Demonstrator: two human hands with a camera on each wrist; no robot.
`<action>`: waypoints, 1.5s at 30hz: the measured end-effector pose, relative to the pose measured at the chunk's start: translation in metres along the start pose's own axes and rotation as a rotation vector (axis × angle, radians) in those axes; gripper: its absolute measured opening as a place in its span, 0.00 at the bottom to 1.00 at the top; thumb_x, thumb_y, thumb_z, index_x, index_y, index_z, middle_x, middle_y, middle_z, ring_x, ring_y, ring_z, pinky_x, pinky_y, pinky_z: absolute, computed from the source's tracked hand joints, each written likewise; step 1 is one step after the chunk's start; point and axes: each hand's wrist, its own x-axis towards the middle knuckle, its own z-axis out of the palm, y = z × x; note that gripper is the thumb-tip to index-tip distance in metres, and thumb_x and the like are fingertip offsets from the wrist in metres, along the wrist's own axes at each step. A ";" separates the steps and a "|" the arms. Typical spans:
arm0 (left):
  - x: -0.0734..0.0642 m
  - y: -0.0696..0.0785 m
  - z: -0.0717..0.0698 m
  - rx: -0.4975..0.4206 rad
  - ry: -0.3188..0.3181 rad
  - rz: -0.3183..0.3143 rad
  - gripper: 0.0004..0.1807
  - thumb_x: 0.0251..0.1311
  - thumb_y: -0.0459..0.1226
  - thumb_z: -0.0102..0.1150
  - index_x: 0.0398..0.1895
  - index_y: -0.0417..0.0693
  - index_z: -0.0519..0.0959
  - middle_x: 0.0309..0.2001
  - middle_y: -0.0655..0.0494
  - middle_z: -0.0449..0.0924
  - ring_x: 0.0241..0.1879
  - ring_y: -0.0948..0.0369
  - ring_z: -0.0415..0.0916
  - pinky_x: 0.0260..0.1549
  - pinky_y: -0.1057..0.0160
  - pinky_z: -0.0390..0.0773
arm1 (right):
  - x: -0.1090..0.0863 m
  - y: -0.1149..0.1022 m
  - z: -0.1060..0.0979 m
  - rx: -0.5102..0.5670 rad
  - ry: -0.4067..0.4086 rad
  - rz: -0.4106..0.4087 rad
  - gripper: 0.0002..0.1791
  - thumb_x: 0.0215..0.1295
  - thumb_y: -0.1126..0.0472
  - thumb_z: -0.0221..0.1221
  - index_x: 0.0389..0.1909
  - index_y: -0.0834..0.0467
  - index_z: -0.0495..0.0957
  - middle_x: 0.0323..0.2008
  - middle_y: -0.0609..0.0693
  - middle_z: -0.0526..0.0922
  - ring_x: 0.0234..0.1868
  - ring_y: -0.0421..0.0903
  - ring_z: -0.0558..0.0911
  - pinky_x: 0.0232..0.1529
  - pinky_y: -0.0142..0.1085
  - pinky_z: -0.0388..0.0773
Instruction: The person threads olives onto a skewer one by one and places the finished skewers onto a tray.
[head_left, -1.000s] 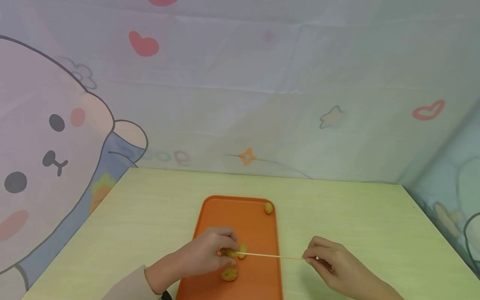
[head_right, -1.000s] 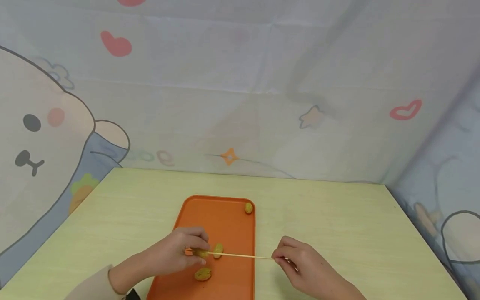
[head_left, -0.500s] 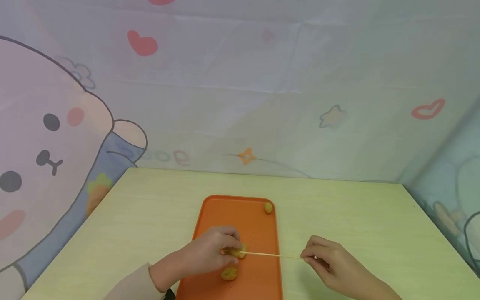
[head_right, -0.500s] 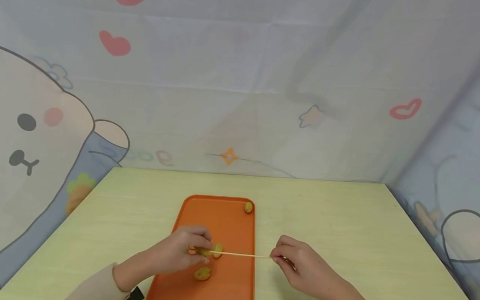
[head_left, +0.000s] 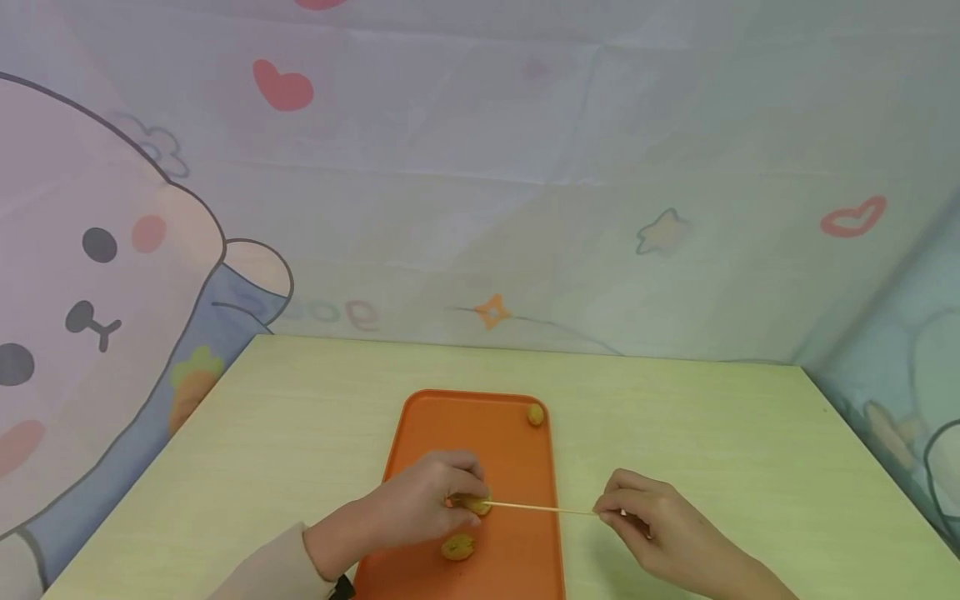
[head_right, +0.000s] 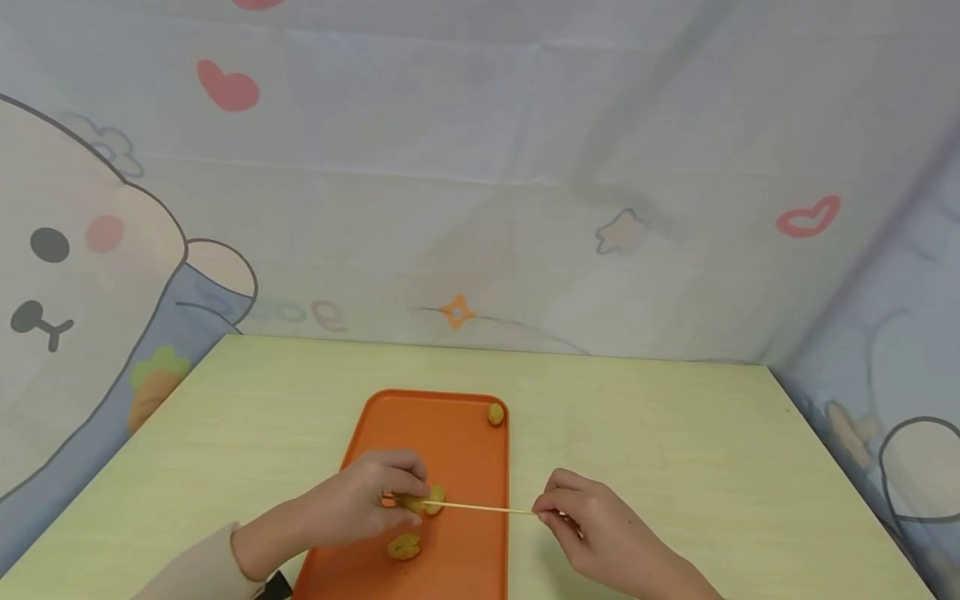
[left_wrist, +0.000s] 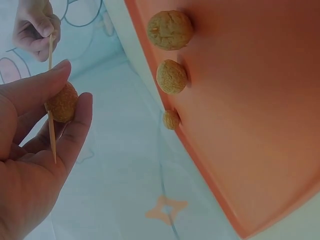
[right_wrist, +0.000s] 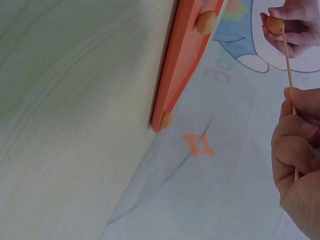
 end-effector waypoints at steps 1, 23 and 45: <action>0.000 0.000 0.000 -0.003 0.000 0.004 0.09 0.52 0.27 0.68 0.38 0.37 0.85 0.37 0.57 0.75 0.32 0.69 0.72 0.33 0.74 0.77 | 0.001 0.000 0.000 0.000 0.000 0.000 0.18 0.54 0.81 0.61 0.35 0.55 0.78 0.31 0.42 0.73 0.22 0.29 0.66 0.24 0.14 0.65; 0.005 0.000 0.001 -0.005 0.002 0.021 0.09 0.51 0.26 0.69 0.37 0.37 0.85 0.36 0.57 0.75 0.30 0.72 0.69 0.31 0.76 0.75 | 0.007 0.000 0.007 0.005 0.005 0.003 0.17 0.53 0.81 0.61 0.34 0.57 0.80 0.31 0.45 0.74 0.23 0.29 0.66 0.24 0.15 0.66; 0.009 -0.003 0.007 -0.005 0.018 0.075 0.08 0.49 0.25 0.70 0.34 0.37 0.85 0.32 0.57 0.74 0.28 0.71 0.66 0.28 0.77 0.73 | 0.015 -0.003 0.016 0.034 -0.007 0.051 0.17 0.50 0.83 0.62 0.33 0.58 0.80 0.29 0.46 0.74 0.22 0.30 0.66 0.23 0.16 0.66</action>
